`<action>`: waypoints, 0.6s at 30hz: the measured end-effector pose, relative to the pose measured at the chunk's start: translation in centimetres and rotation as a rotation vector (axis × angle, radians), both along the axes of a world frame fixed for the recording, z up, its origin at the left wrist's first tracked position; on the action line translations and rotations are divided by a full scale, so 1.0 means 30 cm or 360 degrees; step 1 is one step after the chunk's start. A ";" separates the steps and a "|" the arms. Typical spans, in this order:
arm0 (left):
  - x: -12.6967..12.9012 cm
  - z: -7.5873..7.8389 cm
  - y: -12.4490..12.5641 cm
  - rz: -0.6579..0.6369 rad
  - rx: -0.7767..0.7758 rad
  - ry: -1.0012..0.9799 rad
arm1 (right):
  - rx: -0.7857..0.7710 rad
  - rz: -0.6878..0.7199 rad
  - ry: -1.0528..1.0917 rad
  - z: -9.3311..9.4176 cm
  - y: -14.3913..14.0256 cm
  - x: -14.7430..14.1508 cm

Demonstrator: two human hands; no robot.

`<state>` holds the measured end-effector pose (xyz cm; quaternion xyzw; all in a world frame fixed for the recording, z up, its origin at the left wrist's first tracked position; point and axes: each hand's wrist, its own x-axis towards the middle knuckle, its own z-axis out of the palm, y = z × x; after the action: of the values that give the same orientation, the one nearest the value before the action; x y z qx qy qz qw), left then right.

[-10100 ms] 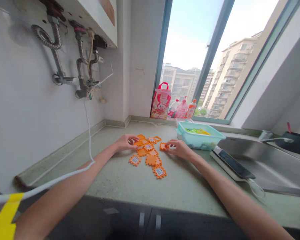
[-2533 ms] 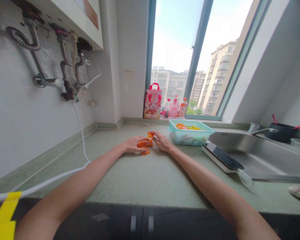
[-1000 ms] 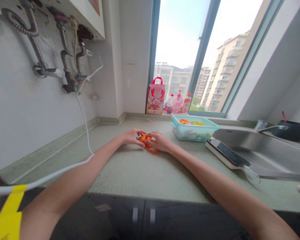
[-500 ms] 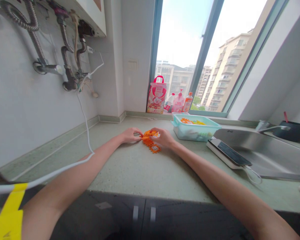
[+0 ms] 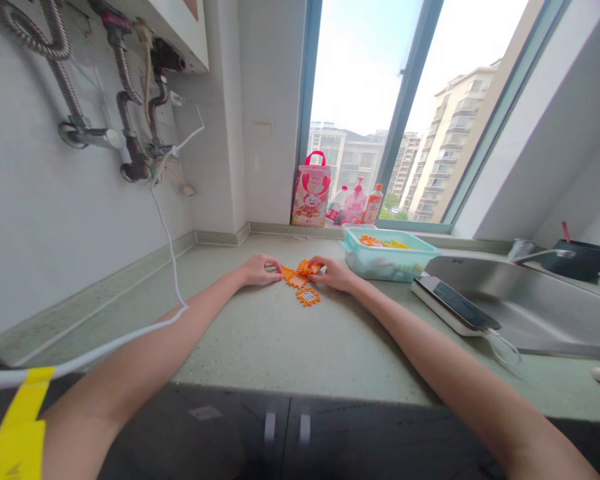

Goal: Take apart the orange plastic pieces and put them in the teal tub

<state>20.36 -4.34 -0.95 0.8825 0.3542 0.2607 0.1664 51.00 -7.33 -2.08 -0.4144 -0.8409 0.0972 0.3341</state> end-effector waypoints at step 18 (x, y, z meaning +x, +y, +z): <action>-0.025 0.002 0.027 0.0110 0.0181 0.0068 | 0.0033 -0.0220 0.0452 -0.001 0.034 0.015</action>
<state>19.62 -3.53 -0.88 0.8832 0.3726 0.2671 0.0992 51.46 -6.30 -2.11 -0.4500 -0.7557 0.1229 0.4597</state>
